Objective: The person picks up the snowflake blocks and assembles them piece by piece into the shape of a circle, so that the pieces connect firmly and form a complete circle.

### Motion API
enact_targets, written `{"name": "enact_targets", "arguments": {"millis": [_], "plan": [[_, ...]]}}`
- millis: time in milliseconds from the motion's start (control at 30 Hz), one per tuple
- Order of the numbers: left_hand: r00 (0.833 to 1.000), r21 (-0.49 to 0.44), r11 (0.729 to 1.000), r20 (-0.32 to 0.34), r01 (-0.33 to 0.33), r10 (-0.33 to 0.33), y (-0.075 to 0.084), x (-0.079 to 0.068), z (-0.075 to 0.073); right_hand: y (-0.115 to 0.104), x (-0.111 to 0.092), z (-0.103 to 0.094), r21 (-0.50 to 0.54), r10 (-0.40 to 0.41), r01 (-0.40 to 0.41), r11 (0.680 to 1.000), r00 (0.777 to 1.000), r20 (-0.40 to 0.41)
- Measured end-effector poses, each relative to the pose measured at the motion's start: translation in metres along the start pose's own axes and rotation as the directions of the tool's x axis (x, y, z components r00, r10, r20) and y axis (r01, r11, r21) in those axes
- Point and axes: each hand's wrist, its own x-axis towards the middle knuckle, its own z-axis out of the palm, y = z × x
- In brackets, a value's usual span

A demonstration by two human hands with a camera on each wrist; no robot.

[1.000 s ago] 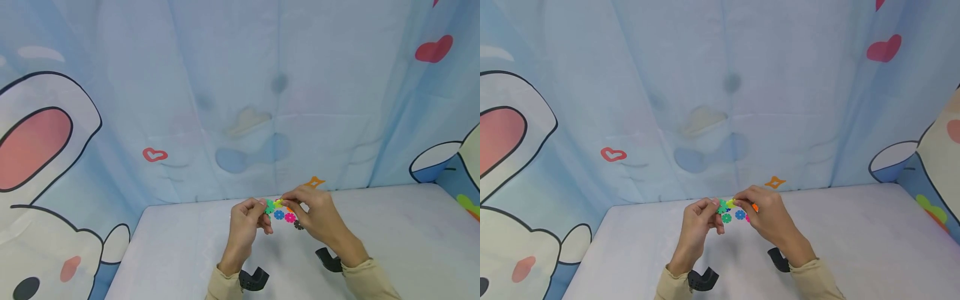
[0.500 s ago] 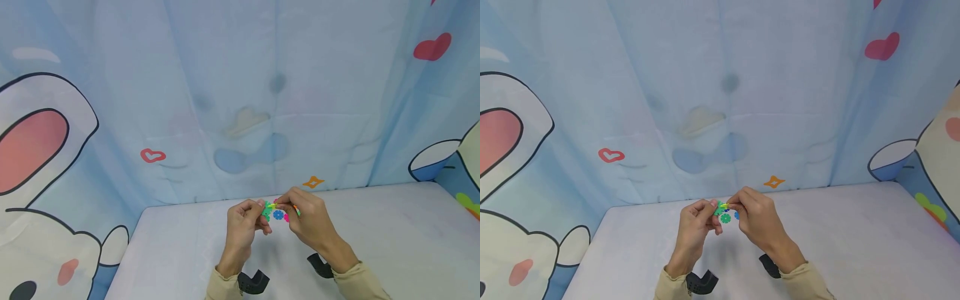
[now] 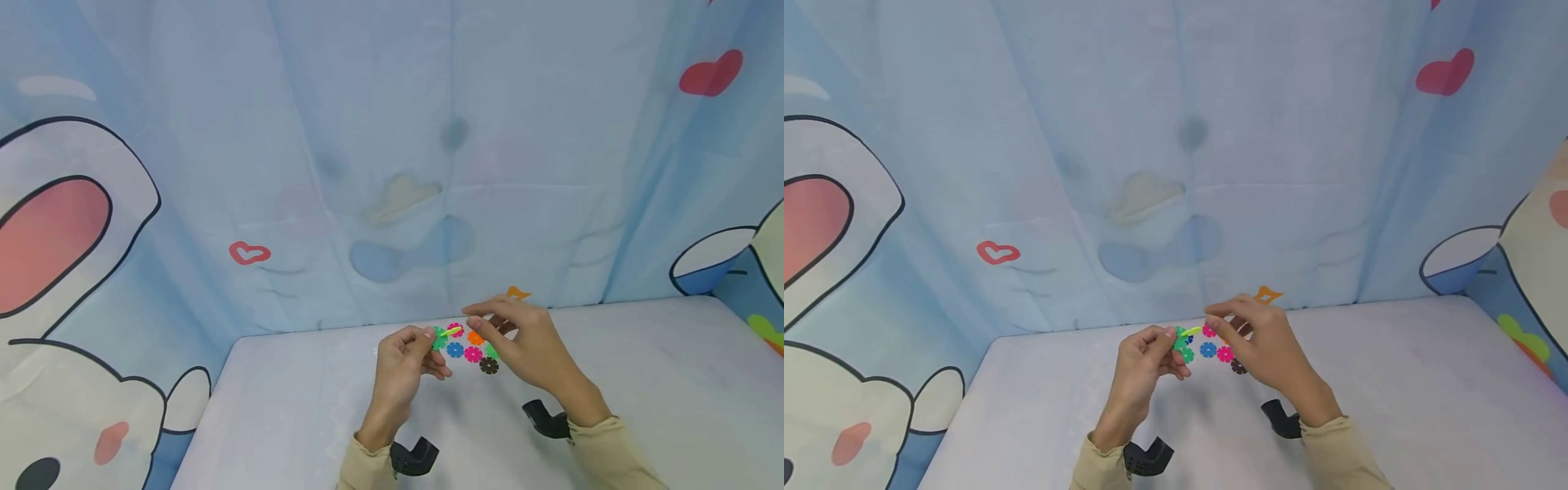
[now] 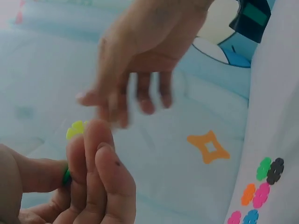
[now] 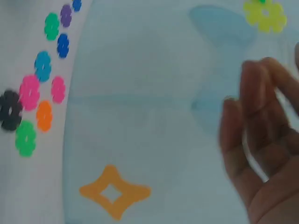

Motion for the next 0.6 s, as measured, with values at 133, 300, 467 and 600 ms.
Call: {"name": "enact_targets", "arguments": {"millis": [133, 300, 467, 600], "plan": [[0.999, 0.061, 0.997, 0.013, -0.040, 0.039, 0.000, 0.001, -0.006, 0.024, -0.007, 0.000, -0.128, 0.290, -0.267, 0.955, 0.930, 0.226], [0.992, 0.123, 0.986, 0.066, -0.117, 0.109, 0.000, 0.002, -0.011, 0.059, -0.021, 0.014, -0.267, 0.499, -0.422, 0.866, 0.759, 0.419], [0.982, 0.133, 0.978, 0.120, -0.159, 0.143, 0.003, 0.002, -0.013, 0.075, -0.031, 0.029, -0.306, 0.543, -0.451, 0.838, 0.740, 0.397], [0.972, 0.170, 0.965, 0.160, -0.198, 0.172, 0.003, 0.000, -0.011, 0.075, -0.033, 0.036, -0.324, 0.539, -0.438, 0.838, 0.756, 0.372]]}}
